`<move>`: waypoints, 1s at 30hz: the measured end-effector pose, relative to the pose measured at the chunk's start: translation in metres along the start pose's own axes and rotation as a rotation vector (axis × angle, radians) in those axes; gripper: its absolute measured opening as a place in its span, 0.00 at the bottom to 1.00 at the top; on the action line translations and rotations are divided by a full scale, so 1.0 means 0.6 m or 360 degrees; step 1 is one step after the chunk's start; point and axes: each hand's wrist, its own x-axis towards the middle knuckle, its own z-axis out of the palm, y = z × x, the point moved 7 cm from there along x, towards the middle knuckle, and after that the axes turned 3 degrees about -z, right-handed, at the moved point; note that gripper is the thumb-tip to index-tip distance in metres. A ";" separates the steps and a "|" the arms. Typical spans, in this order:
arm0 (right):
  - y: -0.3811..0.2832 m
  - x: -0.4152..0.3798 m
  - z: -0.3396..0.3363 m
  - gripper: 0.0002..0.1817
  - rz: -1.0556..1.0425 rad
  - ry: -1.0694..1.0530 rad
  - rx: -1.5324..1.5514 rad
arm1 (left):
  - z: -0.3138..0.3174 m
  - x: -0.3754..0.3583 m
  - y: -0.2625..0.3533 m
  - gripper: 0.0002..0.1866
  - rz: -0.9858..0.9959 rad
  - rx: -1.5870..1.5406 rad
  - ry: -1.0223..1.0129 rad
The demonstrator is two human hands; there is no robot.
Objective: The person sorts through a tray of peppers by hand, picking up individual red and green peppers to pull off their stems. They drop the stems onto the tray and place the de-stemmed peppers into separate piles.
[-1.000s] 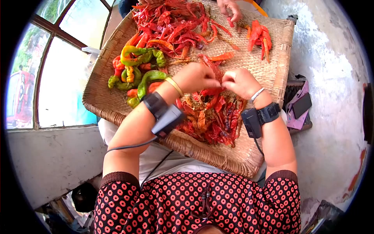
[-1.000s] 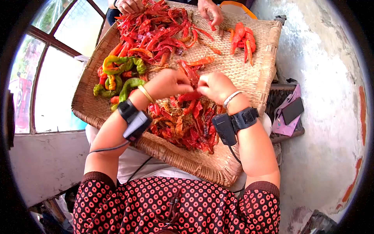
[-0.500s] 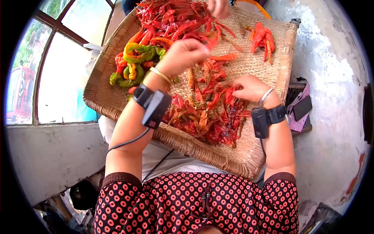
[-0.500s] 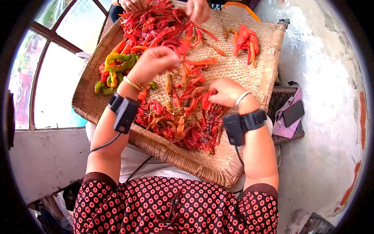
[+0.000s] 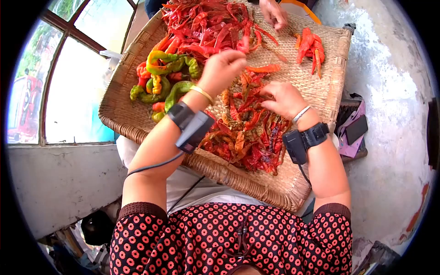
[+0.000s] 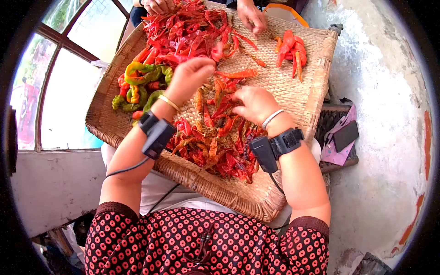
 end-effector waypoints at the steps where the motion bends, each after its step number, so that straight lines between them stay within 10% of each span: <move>1: -0.005 -0.002 0.011 0.13 -0.0070 -0.0061 -0.0120 | 0.018 -0.010 0.016 0.10 0.0338 0.0439 -0.0093; 7: 0.001 -0.004 0.047 0.09 0.0051 -0.0368 -0.0428 | 0.091 -0.050 -0.013 0.08 0.0481 0.1389 -0.0739; 21: 0.056 -0.011 -0.011 0.09 0.0507 -0.0087 0.0340 | 0.053 -0.039 -0.031 0.09 0.0084 0.1540 -0.0973; 25: 0.052 -0.003 0.000 0.07 0.0264 -0.0270 -0.0208 | 0.077 -0.048 -0.024 0.13 0.0138 0.1813 -0.1009; 27: 0.043 0.001 -0.012 0.07 0.0411 -0.0138 0.0156 | 0.091 -0.058 -0.019 0.10 0.0209 0.2002 -0.1032; 29: 0.050 0.005 -0.032 0.10 0.0582 0.0521 0.1645 | 0.095 -0.058 -0.023 0.10 0.0137 0.1989 -0.1029; 30: 0.053 0.008 -0.036 0.15 0.0520 0.0552 0.1406 | 0.093 -0.059 -0.020 0.09 0.0178 0.1844 -0.1023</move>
